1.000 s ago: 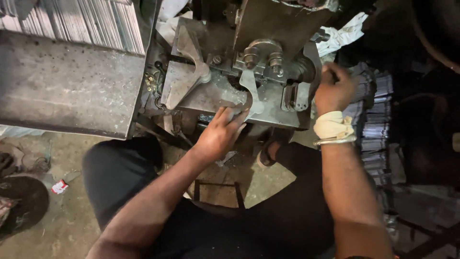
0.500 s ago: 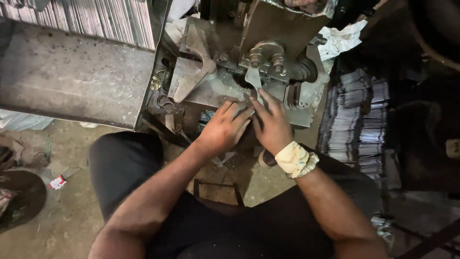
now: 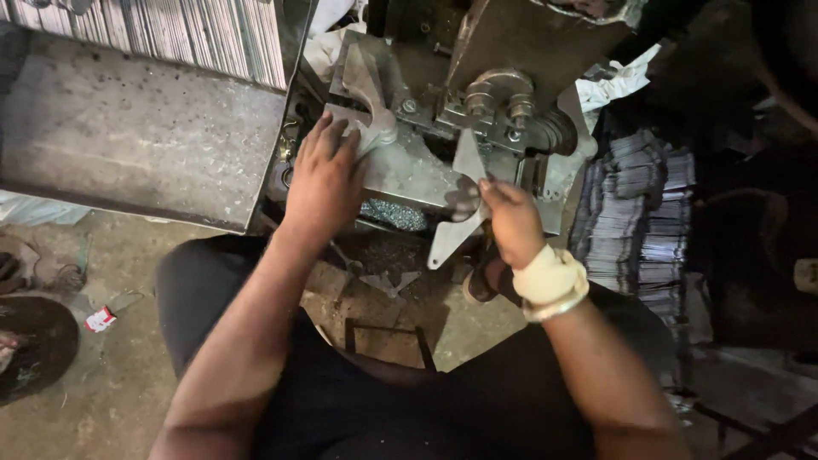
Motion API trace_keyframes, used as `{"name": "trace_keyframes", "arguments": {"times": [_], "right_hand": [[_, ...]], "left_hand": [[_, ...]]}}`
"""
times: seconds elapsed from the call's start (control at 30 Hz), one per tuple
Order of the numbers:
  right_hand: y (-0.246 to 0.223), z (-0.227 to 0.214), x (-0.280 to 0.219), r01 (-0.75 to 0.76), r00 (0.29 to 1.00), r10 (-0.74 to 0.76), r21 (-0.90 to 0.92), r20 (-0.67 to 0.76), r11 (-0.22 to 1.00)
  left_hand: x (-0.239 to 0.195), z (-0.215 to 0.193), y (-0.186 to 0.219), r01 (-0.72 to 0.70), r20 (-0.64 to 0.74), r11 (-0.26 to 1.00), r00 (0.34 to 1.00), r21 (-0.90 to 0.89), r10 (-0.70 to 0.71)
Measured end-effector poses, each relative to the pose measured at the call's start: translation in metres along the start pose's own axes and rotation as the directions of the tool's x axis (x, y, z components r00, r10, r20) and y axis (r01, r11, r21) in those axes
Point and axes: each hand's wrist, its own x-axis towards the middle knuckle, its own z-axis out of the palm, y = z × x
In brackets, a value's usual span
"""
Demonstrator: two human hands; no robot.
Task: Stamping and sorting metal parts using a mechanical press.
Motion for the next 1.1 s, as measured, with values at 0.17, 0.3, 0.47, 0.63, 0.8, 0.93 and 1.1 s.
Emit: {"name": "trace_keyframes", "arguments": {"times": [0.17,0.3,0.47,0.63,0.8,0.93,1.1], "right_hand": [[0.028,0.004,0.047,-0.07,0.996,0.084,0.394,-0.019,0.916],[0.01,0.014,0.037,-0.088,0.989,0.123,0.354,-0.078,0.931],[0.009,0.012,0.033,-0.128,0.987,0.156,0.423,-0.033,0.897],[-0.015,0.02,0.023,-0.177,0.982,0.19,0.357,-0.001,0.917],[0.005,0.008,0.017,-0.186,0.965,0.206,0.136,-0.16,0.973],[-0.009,-0.01,-0.011,-0.075,0.977,0.088,0.073,-0.194,0.995],[-0.034,-0.069,-0.043,0.113,0.898,-0.31,-0.515,-0.314,0.85]], "left_hand": [[-0.002,0.015,-0.012,0.135,0.141,0.972,0.984,-0.192,-0.108],[-0.004,0.018,-0.013,0.112,0.106,0.982,0.99,-0.149,-0.096],[0.002,0.01,-0.006,0.068,0.081,0.987,0.995,-0.143,-0.057],[0.008,-0.034,0.026,0.156,0.251,0.926,0.965,-0.345,-0.069],[0.001,-0.041,0.048,0.065,0.35,0.799,0.918,-0.598,0.188],[-0.017,0.001,0.065,0.028,0.26,0.806,0.953,-0.591,0.157],[-0.032,0.046,0.083,-0.049,0.161,0.878,0.977,-0.476,0.142]]}}
